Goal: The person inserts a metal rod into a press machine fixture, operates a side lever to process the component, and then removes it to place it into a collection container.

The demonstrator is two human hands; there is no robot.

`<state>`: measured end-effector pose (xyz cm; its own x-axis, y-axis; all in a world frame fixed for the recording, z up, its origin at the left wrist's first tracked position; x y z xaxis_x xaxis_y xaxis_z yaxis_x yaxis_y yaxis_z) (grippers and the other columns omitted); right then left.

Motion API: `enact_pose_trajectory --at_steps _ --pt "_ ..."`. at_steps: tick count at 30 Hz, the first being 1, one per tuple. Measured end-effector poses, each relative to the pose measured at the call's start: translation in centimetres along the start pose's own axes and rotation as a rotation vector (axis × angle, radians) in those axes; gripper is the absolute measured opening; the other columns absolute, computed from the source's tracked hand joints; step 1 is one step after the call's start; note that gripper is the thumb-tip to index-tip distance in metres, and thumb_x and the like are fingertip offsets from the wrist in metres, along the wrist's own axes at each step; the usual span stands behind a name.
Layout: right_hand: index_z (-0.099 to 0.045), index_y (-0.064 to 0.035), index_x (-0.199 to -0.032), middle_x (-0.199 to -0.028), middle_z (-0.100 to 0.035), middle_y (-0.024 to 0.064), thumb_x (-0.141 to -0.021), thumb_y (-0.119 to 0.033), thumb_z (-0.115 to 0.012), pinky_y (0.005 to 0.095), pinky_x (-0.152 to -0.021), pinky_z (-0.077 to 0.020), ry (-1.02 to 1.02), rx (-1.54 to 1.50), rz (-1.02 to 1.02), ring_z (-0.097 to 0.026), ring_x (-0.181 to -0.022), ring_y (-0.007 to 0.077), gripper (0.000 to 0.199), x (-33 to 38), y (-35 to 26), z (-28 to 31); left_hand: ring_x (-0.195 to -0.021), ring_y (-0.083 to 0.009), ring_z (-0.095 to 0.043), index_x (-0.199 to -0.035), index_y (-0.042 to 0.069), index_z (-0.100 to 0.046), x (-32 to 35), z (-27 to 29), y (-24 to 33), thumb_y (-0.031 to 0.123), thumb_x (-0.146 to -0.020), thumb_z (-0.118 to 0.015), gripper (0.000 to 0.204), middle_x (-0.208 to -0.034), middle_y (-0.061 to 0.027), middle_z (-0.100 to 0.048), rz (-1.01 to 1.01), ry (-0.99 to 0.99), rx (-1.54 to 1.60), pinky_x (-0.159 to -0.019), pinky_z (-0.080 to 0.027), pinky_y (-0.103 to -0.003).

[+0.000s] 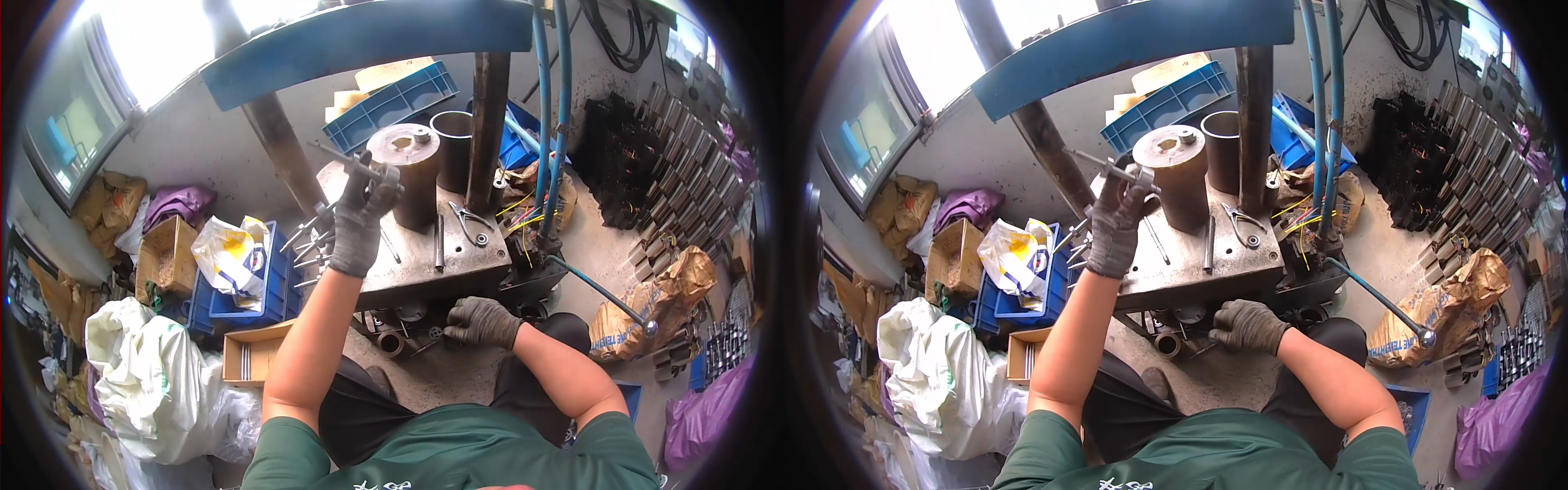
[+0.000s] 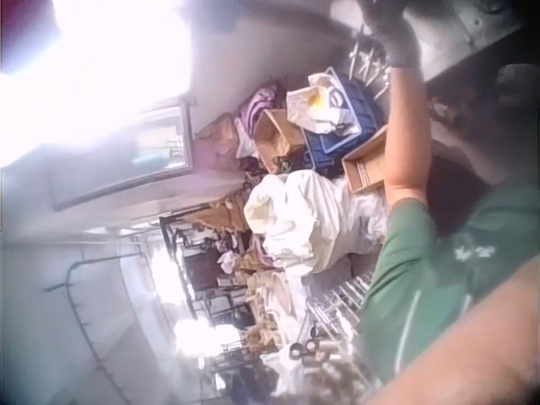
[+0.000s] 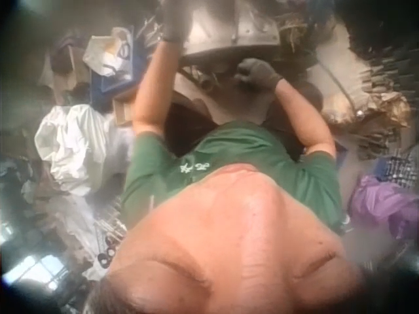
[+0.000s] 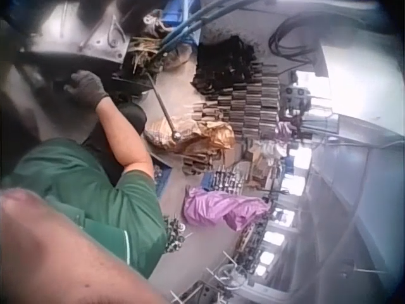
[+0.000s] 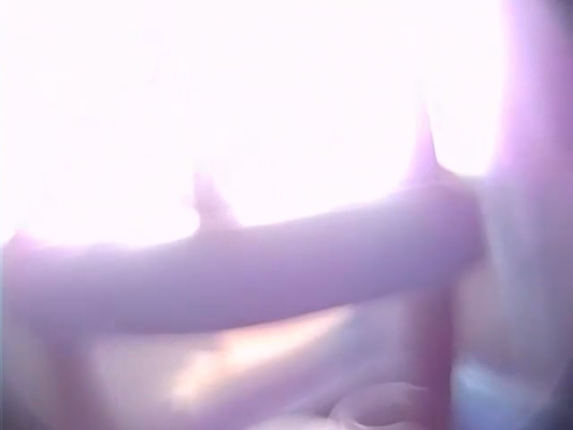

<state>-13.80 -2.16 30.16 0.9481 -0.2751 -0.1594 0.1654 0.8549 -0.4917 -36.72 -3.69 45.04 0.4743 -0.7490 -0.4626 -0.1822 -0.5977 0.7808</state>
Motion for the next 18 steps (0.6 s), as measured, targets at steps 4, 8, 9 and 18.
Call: enact_pose_trajectory --at_steps 4,8,9,18 --pt "-0.076 -0.0075 -0.096 -0.096 -0.07 0.018 -0.094 -0.042 -0.066 0.0503 -0.086 -0.0564 -0.269 0.097 0.098 -0.07 -0.094 0.0394 0.036 -0.5 -1.3 -4.3 -0.11 -0.0205 -0.069 -0.147 0.009 -0.049 -9.6 -1.8 0.2 -0.001 -0.095 -0.075 0.058 -0.126 -0.0109 -0.066 -0.127 -0.034 -0.167 -0.092 -0.061 -0.034" --pt "-0.077 -0.0085 -0.095 -0.1 -0.074 0.0198 -0.098 -0.047 -0.061 0.0501 -0.086 -0.057 -0.404 0.138 0.104 -0.072 -0.095 0.0391 0.042 -0.7 -1.3 -6.3 -0.105 -0.0194 -0.069 -0.13 0.005 -0.058 -15.7 -1.3 -1.5 -0.001 -0.089 -0.082 0.049 -0.114 -0.01 -0.07 -0.113 0.122 -0.538 -0.09 -0.058 -0.031" --pt "-0.078 -0.0087 -0.096 -0.1 -0.075 0.0205 -0.099 -0.049 -0.058 0.0501 -0.085 -0.0572 -0.396 0.148 0.115 -0.073 -0.095 0.0394 0.045 -0.5 -1.0 -6.2 -0.102 -0.0191 -0.068 -0.131 0.004 -0.059 -15.7 -2.5 -1.7 0.001 -0.088 -0.083 0.049 -0.114 -0.0107 -0.07 -0.09 0.14 -0.548 -0.089 -0.057 -0.032" --pt "-0.076 -0.0099 -0.111 -0.108 -0.076 0.0183 -0.099 -0.045 -0.058 0.0511 -0.091 -0.0569 -0.522 0.177 0.096 -0.073 -0.102 0.0371 0.041 1.5 -0.3 -5.8 -0.107 -0.0206 -0.069 -0.137 0.007 -0.059 -14.9 -3.7 -3.3 -0.004 -0.092 -0.077 0.049 -0.121 -0.0108 -0.071 0.052 0.062 -0.441 -0.09 -0.058 -0.031"
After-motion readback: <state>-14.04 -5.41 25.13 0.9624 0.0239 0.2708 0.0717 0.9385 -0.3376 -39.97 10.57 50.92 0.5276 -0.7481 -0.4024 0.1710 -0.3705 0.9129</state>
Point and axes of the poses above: each hand's wrist, its own x-axis away from the middle knuckle, its own z-axis out of the back of the hand, y = z × x, the point moved 10 cm from there along -x, towards the middle knuckle
